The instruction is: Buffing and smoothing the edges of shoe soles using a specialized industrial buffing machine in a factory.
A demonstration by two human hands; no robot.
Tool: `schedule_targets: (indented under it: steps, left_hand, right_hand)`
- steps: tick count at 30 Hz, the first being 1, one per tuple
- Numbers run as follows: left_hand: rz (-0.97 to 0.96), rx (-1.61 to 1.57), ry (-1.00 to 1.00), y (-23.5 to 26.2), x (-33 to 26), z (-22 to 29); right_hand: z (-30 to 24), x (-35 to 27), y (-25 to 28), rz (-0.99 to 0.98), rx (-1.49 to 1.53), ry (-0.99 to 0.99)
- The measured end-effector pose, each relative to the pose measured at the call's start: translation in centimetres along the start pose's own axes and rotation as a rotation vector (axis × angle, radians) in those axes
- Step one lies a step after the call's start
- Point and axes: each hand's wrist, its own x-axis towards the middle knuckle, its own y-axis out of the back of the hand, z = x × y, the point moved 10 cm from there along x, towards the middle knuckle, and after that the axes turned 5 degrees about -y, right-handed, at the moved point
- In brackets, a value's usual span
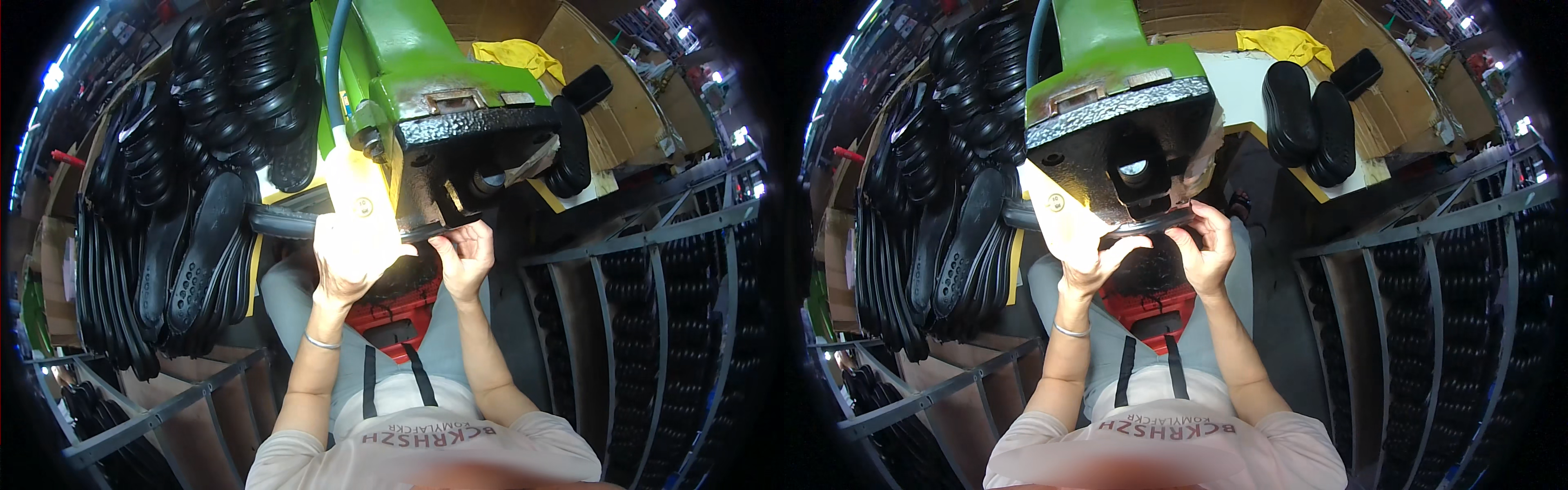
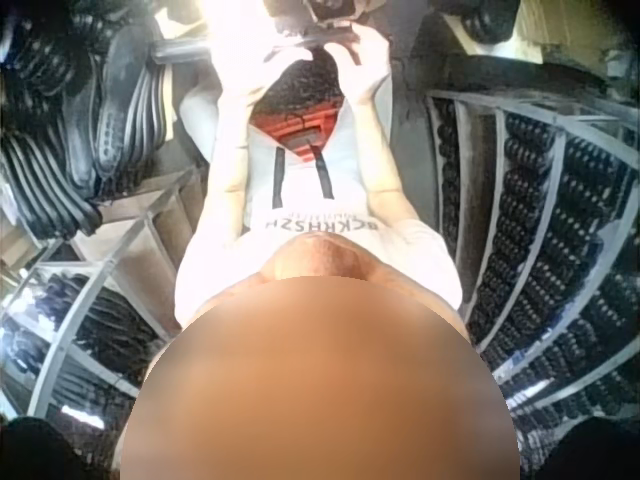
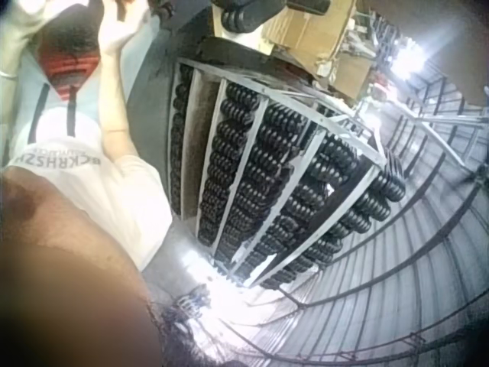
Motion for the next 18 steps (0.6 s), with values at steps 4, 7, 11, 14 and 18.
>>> schedule_targets:
  steps: [4,7,11,14,18]
  left_hand:
    - [0.028,-0.027,-0.033,0.5,-0.3,-0.3]
    - [0.034,-0.103,0.036,0.5,-1.6,-1.6]
    - [0.032,-0.055,0.080,-0.1,-3.6,-3.1]
    - [0.080,-0.087,0.110,0.2,-4.0,-3.1]
    - [0.102,-0.205,0.265,-0.6,-6.8,-4.9]
  right_hand:
    - [0.4,-0.2,-0.1,-0.007,-0.045,0.013]
    - [0.7,-0.4,-0.2,0.018,-0.060,0.008]
    - [0.5,-0.5,-0.5,0.010,-0.096,0.028]
    - [0.0,-0.6,-0.6,0.019,-0.209,0.048]
    - [-1.7,-0.4,-1.7,-0.009,-0.342,0.120]
